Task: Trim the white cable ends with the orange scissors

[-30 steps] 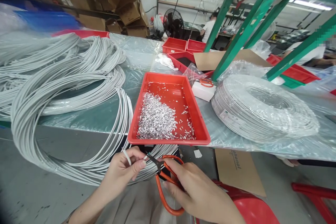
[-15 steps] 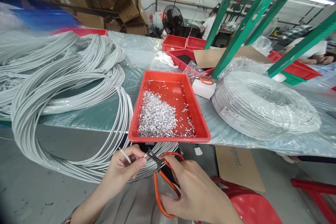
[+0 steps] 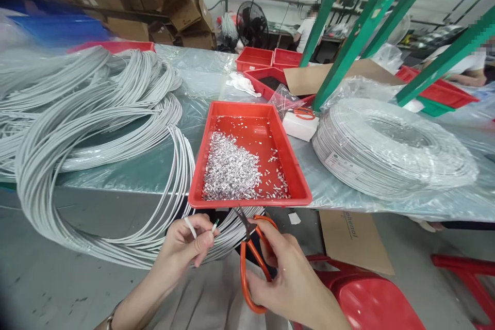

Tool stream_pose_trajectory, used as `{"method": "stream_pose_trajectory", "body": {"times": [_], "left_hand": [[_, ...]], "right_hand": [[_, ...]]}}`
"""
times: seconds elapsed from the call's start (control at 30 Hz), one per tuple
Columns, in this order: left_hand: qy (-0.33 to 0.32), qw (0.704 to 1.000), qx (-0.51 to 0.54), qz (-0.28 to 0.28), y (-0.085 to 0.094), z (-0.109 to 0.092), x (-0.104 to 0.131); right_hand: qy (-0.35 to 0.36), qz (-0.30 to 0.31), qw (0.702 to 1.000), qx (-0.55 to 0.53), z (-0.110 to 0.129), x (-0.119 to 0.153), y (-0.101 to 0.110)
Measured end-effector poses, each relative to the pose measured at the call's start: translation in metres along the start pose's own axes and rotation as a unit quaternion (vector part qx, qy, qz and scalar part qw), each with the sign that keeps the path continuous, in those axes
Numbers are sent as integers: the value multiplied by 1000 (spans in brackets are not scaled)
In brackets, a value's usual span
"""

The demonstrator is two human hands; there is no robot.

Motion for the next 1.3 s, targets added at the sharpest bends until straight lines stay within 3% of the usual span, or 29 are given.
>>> {"method": "stream_pose_trajectory", "body": {"times": [0.3,0.4,0.47,0.6,0.7,0.83,1.13,1.3], "left_hand": [[22,999,0,27,-3,1,1],[20,999,2,33,-5,1,1],[7,1000,-7,28,-5,0,1],[-33,998,-50,18,-7,-3,2],[-73,992,-106,4,-9,-7,3],[-102,985,-141,1,-10,-10,2],[-116,980,-164,2,-10,-10,1],[-28,995,-96,-17,-8,0,0]], "right_hand": [[28,153,977,143,24,-4,-15],[3,104,991,82,20,-5,-13],[-30,55,998,-24,13,-7,-14],[-80,8,962,-261,4,-18,-29],[-78,-11,938,-337,7,-28,-36],[-73,-32,930,-360,10,-31,-37],[-45,-40,944,-324,8,-28,-32],[-28,-55,954,-294,13,-30,-28]]}}
Point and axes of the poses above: each hand's wrist, its own x-axis away from the middle knuckle, its own y-axis out of the back of the hand, z = x × y, the point moved 7 cm from there along -x, towards the middle knuckle, and after that the axes turned 1 degree about -y, right-handed, at the moved point
